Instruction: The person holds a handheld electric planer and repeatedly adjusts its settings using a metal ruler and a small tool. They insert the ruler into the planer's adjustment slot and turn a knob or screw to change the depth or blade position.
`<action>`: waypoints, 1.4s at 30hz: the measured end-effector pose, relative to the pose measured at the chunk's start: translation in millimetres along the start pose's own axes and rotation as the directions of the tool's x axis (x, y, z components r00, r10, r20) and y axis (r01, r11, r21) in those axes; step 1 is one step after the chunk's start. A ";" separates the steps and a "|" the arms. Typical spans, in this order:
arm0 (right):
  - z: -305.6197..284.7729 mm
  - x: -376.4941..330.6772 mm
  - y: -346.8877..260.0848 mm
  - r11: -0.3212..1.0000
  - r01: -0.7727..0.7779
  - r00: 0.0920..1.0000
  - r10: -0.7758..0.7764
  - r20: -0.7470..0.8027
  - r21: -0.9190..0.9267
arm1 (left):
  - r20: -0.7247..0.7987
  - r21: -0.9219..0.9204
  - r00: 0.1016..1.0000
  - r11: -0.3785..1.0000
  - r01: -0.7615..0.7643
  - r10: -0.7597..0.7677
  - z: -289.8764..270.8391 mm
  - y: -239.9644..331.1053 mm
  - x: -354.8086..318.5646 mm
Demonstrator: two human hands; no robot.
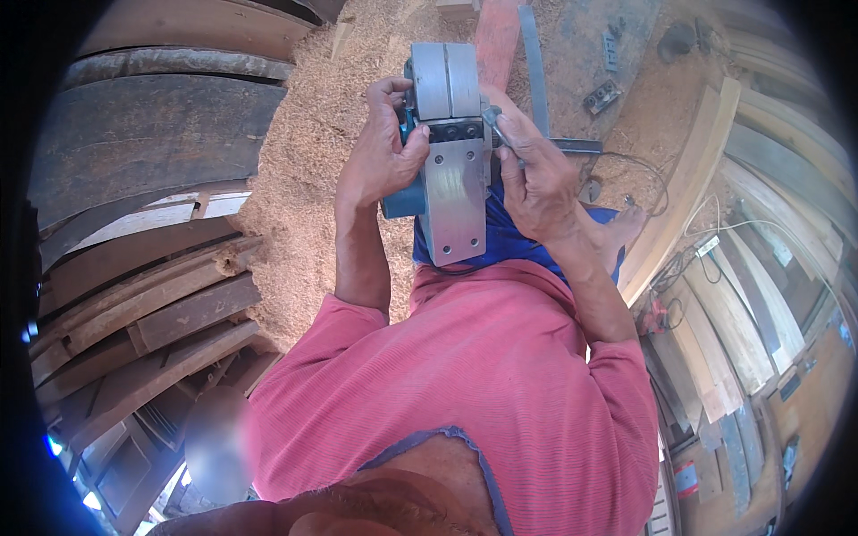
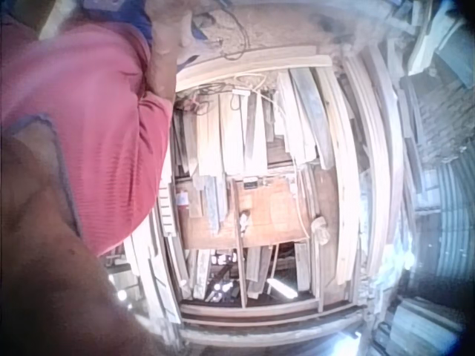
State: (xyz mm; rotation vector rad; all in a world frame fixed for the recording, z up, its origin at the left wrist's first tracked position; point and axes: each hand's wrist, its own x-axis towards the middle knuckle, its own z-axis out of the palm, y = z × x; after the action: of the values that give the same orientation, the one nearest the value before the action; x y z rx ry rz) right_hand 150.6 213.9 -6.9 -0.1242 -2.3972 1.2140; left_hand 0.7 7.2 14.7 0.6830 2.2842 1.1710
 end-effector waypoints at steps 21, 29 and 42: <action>1.8 -0.1 -4.2 0.981 -0.099 0.994 0.091 0.057 0.164 | -0.056 -0.048 0.998 0.999 -0.001 -0.002 2.0 -1.3 -0.3; -2.3 0.5 -4.9 0.990 -0.075 0.996 0.069 0.054 0.120 | -0.011 0.018 1.000 1.000 0.000 0.000 -0.8 2.5 -1.0; -7.6 -0.5 -8.2 0.993 -0.029 0.998 0.024 0.051 0.114 | -0.050 -0.051 0.998 0.998 0.031 -0.033 -0.1 2.7 0.0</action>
State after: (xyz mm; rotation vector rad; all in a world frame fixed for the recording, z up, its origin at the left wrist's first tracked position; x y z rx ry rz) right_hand 155.3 214.4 3.2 -0.0912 -2.3682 1.3789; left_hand 1.2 8.4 17.0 0.6025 2.2907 1.2391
